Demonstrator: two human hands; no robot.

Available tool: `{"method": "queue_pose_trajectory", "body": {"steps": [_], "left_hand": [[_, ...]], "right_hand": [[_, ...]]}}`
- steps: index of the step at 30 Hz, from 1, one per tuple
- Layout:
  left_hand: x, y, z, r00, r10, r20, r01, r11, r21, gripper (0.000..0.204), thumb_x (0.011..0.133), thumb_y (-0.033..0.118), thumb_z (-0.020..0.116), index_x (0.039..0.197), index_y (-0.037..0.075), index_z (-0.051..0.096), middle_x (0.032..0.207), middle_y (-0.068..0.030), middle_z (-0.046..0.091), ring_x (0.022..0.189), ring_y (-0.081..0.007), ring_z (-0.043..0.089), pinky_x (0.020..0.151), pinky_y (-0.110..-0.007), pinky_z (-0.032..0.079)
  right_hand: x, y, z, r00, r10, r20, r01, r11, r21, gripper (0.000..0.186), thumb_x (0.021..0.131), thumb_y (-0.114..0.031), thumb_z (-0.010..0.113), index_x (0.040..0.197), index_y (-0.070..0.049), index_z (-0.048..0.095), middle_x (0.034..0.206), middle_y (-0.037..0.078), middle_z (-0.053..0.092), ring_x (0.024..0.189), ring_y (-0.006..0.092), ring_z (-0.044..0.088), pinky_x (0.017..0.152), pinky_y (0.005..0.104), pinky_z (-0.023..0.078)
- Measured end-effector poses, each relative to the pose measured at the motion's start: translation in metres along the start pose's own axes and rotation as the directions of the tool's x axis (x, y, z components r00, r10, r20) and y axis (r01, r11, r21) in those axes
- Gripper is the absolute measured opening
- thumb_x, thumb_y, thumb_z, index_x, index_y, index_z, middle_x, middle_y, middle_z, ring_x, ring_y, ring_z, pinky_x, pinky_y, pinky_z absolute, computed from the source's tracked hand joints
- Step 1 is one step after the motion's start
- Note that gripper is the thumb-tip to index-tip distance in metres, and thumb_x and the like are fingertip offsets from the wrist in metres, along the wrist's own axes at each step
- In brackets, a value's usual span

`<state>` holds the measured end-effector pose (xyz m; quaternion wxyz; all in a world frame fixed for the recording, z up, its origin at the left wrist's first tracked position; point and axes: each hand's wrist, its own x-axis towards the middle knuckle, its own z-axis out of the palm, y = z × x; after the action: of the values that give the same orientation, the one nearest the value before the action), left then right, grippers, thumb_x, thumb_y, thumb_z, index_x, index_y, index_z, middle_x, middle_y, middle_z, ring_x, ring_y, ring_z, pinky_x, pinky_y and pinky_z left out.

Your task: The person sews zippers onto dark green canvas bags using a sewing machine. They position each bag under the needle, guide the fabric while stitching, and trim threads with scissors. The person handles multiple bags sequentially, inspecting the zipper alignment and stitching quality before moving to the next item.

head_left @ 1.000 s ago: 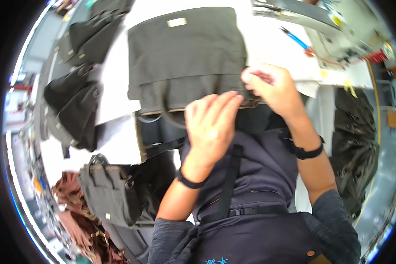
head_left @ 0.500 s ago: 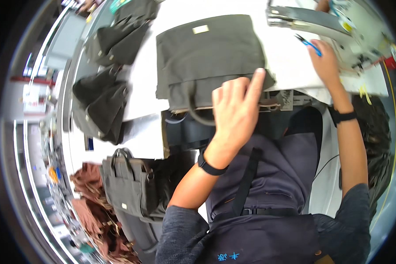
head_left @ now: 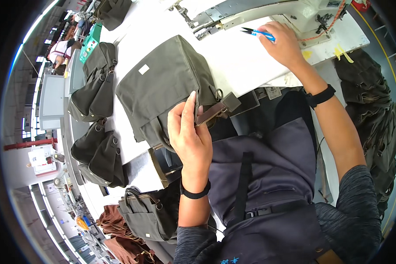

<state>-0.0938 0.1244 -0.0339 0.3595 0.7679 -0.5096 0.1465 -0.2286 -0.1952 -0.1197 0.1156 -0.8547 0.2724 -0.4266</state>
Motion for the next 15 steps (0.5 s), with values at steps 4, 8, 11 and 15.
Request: {"method": "queue_pose_trajectory", "body": {"steps": [4,8,11,15], "left_hand": [[0.004,0.003,0.003,1.000,-0.003,0.025,0.003,1.000,0.020,0.048,0.087,-0.008,0.075,0.132,0.008,0.071,0.115,-0.0132,0.067,0.098,-0.0259,0.066,0.082,-0.035,0.054],[-0.002,0.009,0.004,0.996,0.056,0.076,-0.064,0.993,0.097,0.053,0.082,-0.005,0.081,0.131,0.008,0.069,0.122,-0.0139,0.067,0.106,-0.0273,0.065,0.079,-0.036,0.055],[-0.028,0.022,-0.001,0.991,0.024,0.130,-0.019,0.999,-0.035,0.053,0.080,-0.004,0.084,0.129,0.006,0.067,0.123,-0.0145,0.067,0.111,-0.0284,0.064,0.076,-0.035,0.054],[-0.071,0.037,-0.004,0.929,-0.168,0.329,0.314,0.829,-0.463,0.033,0.088,-0.004,0.080,0.116,0.004,0.067,0.126,-0.0138,0.065,0.094,-0.0136,0.063,0.075,-0.027,0.054]], "right_hand": [[-0.002,0.001,0.000,1.000,-0.008,-0.007,0.008,1.000,0.003,0.018,0.093,-0.025,0.072,0.102,-0.009,0.075,0.106,0.006,0.072,0.101,0.0321,0.065,0.092,0.0459,0.050],[-0.001,0.002,0.000,1.000,-0.008,-0.003,0.008,1.000,-0.006,0.017,0.093,-0.025,0.072,0.101,-0.010,0.075,0.106,0.006,0.072,0.101,0.0320,0.065,0.092,0.0456,0.049],[-0.001,0.003,-0.001,1.000,-0.012,0.001,0.012,1.000,0.001,0.018,0.094,-0.025,0.072,0.101,-0.010,0.075,0.105,0.007,0.072,0.101,0.0321,0.065,0.093,0.0456,0.049],[-0.001,0.003,-0.001,1.000,-0.012,0.003,0.012,1.000,-0.010,0.018,0.094,-0.025,0.071,0.101,-0.009,0.075,0.104,0.008,0.073,0.101,0.0327,0.066,0.092,0.0462,0.050]]}}
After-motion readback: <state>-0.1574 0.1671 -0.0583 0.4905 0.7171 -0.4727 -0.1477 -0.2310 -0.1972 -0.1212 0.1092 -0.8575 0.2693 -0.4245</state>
